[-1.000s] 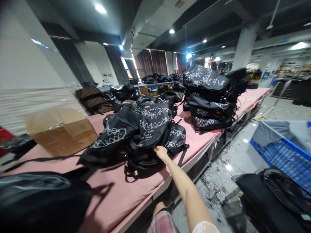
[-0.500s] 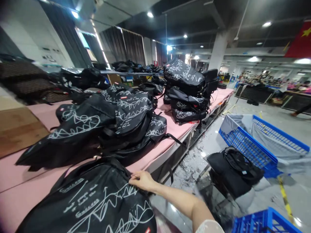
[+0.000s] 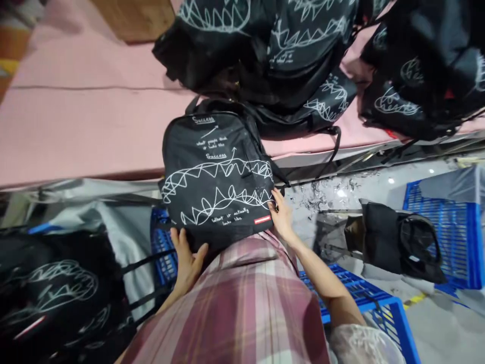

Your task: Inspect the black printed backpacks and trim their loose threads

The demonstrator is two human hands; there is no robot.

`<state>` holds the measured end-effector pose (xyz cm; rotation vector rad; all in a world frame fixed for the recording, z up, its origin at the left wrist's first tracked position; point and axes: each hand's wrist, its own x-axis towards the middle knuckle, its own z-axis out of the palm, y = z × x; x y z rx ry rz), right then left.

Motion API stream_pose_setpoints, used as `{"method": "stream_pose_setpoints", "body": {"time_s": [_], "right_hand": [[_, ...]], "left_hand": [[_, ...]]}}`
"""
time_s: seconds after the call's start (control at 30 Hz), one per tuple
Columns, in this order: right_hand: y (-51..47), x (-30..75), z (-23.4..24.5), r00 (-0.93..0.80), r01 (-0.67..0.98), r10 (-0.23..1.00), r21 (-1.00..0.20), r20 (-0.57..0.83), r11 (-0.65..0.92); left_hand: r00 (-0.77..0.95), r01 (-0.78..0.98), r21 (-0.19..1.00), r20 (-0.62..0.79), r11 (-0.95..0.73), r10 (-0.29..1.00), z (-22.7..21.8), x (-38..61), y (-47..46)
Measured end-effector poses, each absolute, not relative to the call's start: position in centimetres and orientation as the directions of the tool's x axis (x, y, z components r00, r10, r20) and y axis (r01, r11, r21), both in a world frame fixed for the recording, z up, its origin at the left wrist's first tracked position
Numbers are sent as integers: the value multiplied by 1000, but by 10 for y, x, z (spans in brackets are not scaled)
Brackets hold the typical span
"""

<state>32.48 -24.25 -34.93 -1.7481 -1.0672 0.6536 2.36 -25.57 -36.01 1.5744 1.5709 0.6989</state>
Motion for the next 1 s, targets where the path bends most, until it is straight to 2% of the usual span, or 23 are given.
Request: {"method": "stream_pose_setpoints", "body": {"time_s": [0.17,0.3,0.37,0.47,0.57,0.67,0.77,0.83,0.93,1.0], "right_hand": [[-255,321,-352,578,158,813,-967,-75,-201],[-266,332,-339,512,255,858,-949,-32,-187],[-272,333,-336,462,289,886,-939,-33,-186],[-275,333,-339,491,240,866,-941,-93,-238],[-270,336,-341,522,206,843,-941,-126,-268],[-255,341,-334,473,331,881,-925,-8,-186],[-224,339,-318,282,591,938,-806,199,-7],[-195,332,-306,90,757,968,-648,234,86],[-149,315,-291,-117,919,990,-369,76,137],[-127,307,-282,-163,946,986,-291,-34,146]], "left_hand": [[113,543,838,-140,57,984,-354,24,-261],[119,589,807,-31,-45,992,-347,18,-258],[111,669,730,85,-138,990,-342,16,-253],[184,799,523,259,-297,948,-333,12,-240],[385,816,346,272,-463,882,-326,10,-225],[509,797,229,244,-559,825,-319,6,-211],[574,777,188,179,-600,799,-311,-5,-199],[575,780,224,113,-585,810,-305,-12,-191],[519,791,353,43,-499,853,-296,-15,-175],[494,777,454,-10,-436,869,-290,-6,-161]]}}
